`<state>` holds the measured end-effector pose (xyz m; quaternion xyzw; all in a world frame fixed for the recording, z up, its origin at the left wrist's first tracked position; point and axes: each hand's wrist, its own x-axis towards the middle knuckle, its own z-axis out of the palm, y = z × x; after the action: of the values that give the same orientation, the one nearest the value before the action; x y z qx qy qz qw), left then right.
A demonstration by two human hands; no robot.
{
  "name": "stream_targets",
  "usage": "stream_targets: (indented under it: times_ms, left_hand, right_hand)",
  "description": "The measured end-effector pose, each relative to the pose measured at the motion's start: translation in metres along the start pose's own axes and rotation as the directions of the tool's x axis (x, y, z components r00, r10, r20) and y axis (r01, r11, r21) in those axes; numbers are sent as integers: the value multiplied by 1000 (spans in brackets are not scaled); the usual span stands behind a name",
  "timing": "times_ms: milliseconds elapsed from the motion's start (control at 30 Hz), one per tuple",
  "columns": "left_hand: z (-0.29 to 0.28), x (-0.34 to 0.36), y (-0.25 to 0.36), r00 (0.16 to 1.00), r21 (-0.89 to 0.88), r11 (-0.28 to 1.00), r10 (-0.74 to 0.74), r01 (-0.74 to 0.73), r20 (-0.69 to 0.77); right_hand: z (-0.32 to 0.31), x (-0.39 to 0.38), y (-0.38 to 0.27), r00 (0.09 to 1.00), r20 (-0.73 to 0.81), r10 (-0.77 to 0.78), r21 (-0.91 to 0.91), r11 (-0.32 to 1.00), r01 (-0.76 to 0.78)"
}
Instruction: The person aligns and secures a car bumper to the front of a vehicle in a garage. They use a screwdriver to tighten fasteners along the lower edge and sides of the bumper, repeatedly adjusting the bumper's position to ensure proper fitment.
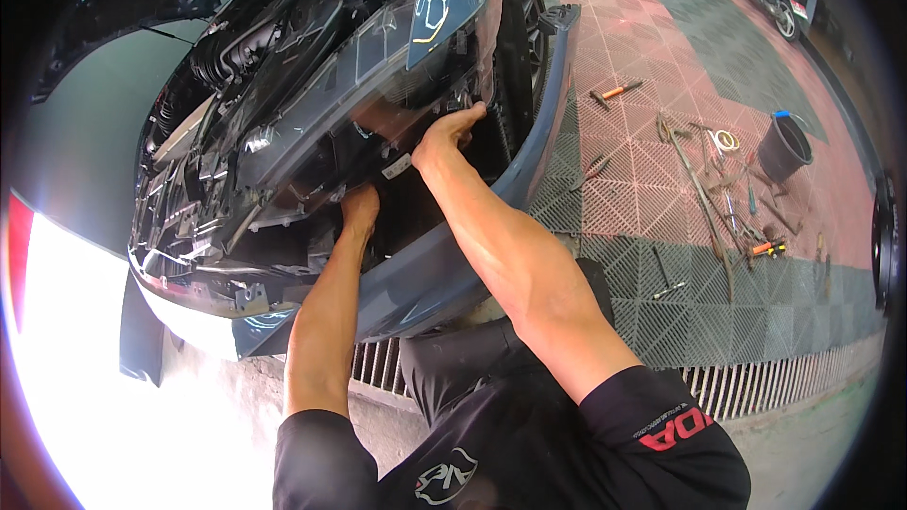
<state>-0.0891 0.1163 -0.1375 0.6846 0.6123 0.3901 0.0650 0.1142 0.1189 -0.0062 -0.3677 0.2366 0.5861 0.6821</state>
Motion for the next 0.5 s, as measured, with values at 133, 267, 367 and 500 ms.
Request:
stream_targets:
  times_ms: [133, 267, 367, 500]
  left_hand:
    - [-70, 31, -110, 988, 595, 803, -57, -42, 146]
    - [5, 9, 23, 960, 332, 941, -154, 70, 234]
    - [-10, 21, -61, 959, 338, 940, -139, 50, 245]
    - [-39, 41, -109, 888, -338, 835, -335, 435, 315]
  right_hand:
    - [13, -57, 32, 991, 128, 40, -61, 998, -32]
    - [-3, -8, -20, 980, 79, -181, -6, 983, 182]
    - [-14, -43, -13, 954, 269, -134, -107, 980, 167]
    - [-78, -89, -43, 521, 837, -167, 10, 957, 290]
